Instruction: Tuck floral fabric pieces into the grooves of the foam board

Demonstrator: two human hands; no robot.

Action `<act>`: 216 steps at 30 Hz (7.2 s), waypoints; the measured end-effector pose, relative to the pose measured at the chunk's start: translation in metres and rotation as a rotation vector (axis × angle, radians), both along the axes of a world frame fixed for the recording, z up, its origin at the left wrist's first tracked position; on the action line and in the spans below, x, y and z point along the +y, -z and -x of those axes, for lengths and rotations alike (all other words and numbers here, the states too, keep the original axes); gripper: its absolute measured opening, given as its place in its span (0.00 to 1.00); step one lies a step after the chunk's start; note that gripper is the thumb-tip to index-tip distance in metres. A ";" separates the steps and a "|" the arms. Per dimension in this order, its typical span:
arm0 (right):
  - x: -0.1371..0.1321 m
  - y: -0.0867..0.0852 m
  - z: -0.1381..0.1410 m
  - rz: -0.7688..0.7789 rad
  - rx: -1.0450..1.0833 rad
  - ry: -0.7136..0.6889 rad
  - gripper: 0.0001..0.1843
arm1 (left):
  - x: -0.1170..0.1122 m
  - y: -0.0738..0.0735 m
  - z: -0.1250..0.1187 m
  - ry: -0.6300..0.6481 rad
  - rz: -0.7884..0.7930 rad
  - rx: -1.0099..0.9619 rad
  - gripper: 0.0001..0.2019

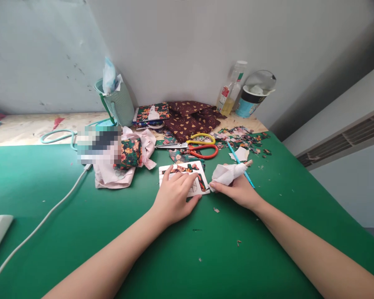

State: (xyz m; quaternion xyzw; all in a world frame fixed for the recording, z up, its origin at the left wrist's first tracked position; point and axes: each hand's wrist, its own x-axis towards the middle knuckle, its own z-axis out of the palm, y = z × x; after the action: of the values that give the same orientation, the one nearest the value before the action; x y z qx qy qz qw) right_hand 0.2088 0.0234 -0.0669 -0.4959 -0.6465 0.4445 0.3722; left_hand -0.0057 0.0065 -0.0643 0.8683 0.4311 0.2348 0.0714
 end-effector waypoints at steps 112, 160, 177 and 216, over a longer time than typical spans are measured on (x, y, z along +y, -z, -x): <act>-0.011 -0.006 0.004 -0.025 -0.063 -0.041 0.17 | -0.002 -0.001 0.000 -0.028 -0.014 0.048 0.23; 0.000 0.004 0.002 0.146 0.281 0.061 0.29 | -0.003 -0.001 0.001 0.125 -0.020 0.037 0.29; -0.006 0.007 0.002 0.174 0.253 -0.013 0.26 | -0.002 0.003 0.001 0.119 0.004 -0.013 0.30; -0.006 0.008 0.000 0.097 0.231 -0.014 0.25 | -0.003 0.002 0.002 0.112 0.031 0.005 0.26</act>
State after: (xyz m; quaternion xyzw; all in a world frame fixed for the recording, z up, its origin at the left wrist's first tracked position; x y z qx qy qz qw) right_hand 0.2086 0.0172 -0.0751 -0.4543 -0.5804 0.5320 0.4169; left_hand -0.0073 0.0034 -0.0665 0.8903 0.3857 0.2217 0.0969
